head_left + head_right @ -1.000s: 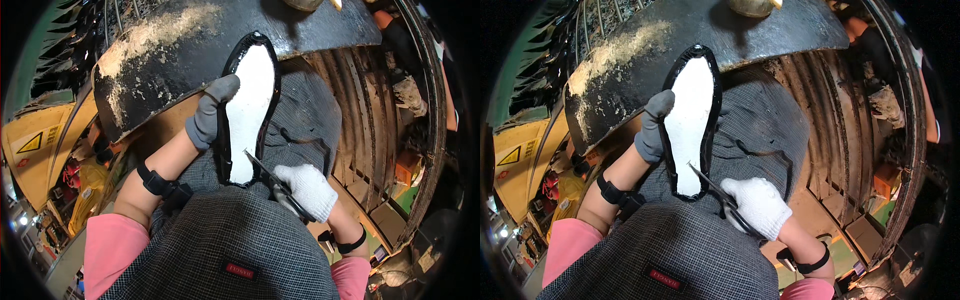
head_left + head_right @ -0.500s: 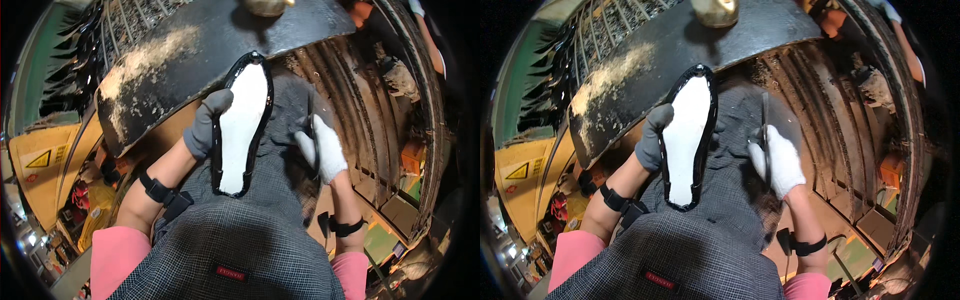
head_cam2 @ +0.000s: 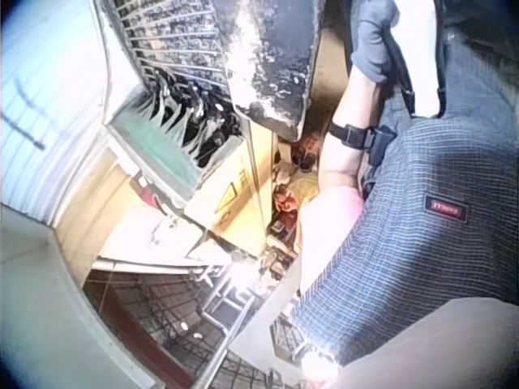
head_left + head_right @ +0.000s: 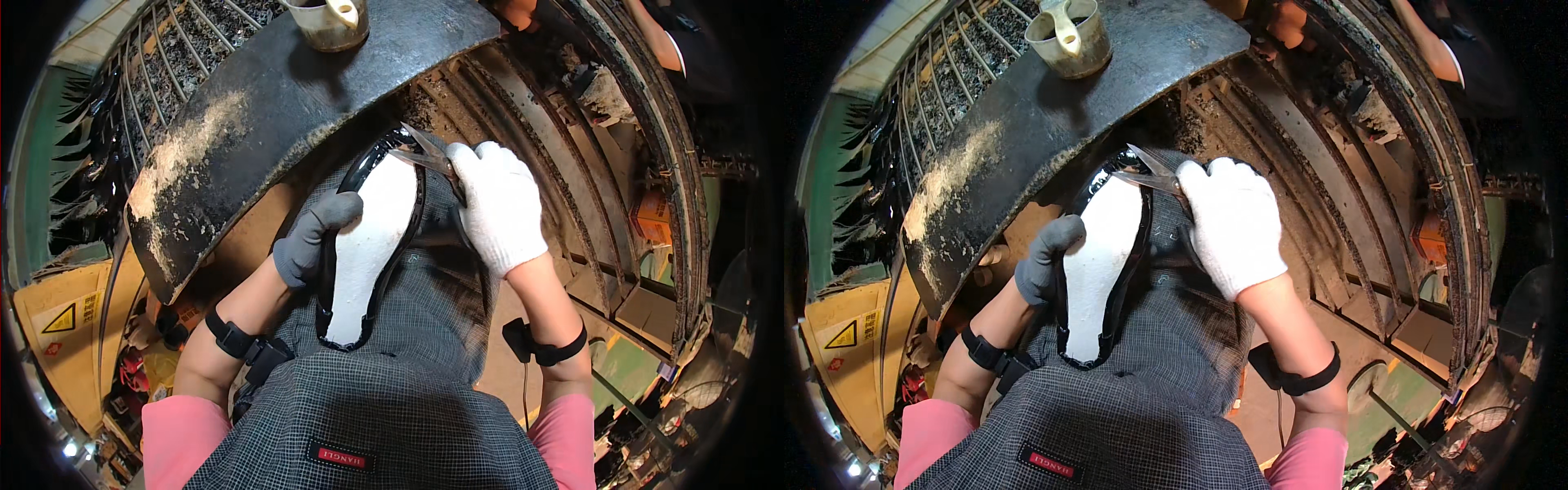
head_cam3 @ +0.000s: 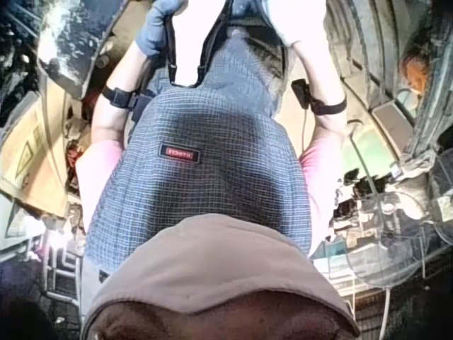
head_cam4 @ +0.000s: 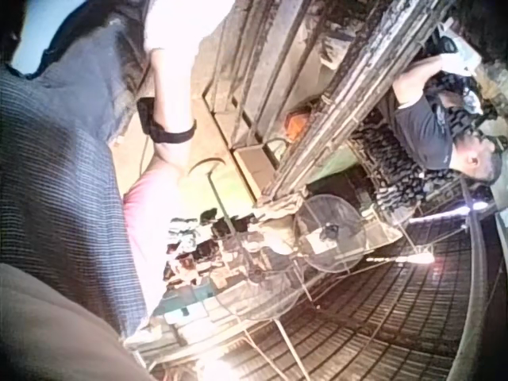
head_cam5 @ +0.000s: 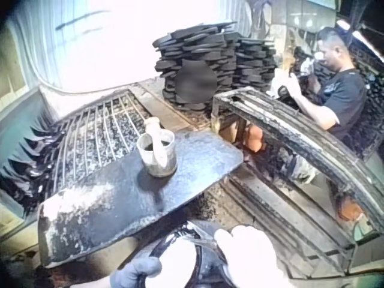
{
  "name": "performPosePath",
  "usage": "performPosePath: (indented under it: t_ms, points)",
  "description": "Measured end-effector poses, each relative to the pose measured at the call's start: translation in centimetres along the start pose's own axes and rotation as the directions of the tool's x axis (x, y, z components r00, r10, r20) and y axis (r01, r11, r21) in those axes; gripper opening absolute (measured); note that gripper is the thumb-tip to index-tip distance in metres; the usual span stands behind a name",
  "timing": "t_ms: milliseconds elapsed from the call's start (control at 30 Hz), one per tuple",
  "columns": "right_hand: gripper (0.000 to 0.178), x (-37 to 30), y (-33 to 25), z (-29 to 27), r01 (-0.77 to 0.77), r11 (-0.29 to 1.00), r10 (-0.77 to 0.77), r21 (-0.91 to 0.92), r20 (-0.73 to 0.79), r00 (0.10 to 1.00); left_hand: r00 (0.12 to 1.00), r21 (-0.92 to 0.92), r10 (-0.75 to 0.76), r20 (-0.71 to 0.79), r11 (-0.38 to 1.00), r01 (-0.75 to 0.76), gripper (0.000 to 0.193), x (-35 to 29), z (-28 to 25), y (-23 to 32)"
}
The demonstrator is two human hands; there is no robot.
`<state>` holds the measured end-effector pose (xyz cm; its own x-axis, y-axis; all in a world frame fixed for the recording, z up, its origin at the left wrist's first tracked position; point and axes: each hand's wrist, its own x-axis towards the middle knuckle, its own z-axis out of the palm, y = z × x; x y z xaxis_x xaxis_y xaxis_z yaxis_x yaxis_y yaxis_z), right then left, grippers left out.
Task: Applying adhesive and finishing to shoe soles and edges using a brush.
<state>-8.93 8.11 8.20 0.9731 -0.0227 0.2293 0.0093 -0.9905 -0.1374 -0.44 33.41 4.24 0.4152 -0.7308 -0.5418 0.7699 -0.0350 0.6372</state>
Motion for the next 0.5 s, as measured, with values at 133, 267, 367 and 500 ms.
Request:
performPosePath:
  t_ms: [133,267,367,500]
  points:
    - [0.04,-0.6,0.5,-0.2,-0.068,0.99,0.055,0.125,0.106,0.993,1.0,-0.021,0.005,0.031,1.0,-0.004,0.074,0.5,-0.3,-0.6]
    - [0.029,-1.5,-0.7,0.1,-0.123,0.992,0.123,0.041,0.0,0.992,0.994,-0.022,0.029,0.107,0.999,-0.027,0.065,0.7,1.9,0.1]
    - [0.03,-0.9,-1.1,0.5,-0.126,0.99,0.125,-0.056,-0.025,0.992,0.995,-0.003,0.048,0.085,0.999,-0.048,0.053,0.9,1.6,-0.1]
    - [0.024,-1.0,-1.5,0.0,-0.143,0.989,0.145,-0.025,0.175,0.974,0.999,0.007,0.051,0.015,0.999,-0.051,0.046,1.1,2.0,-0.4]
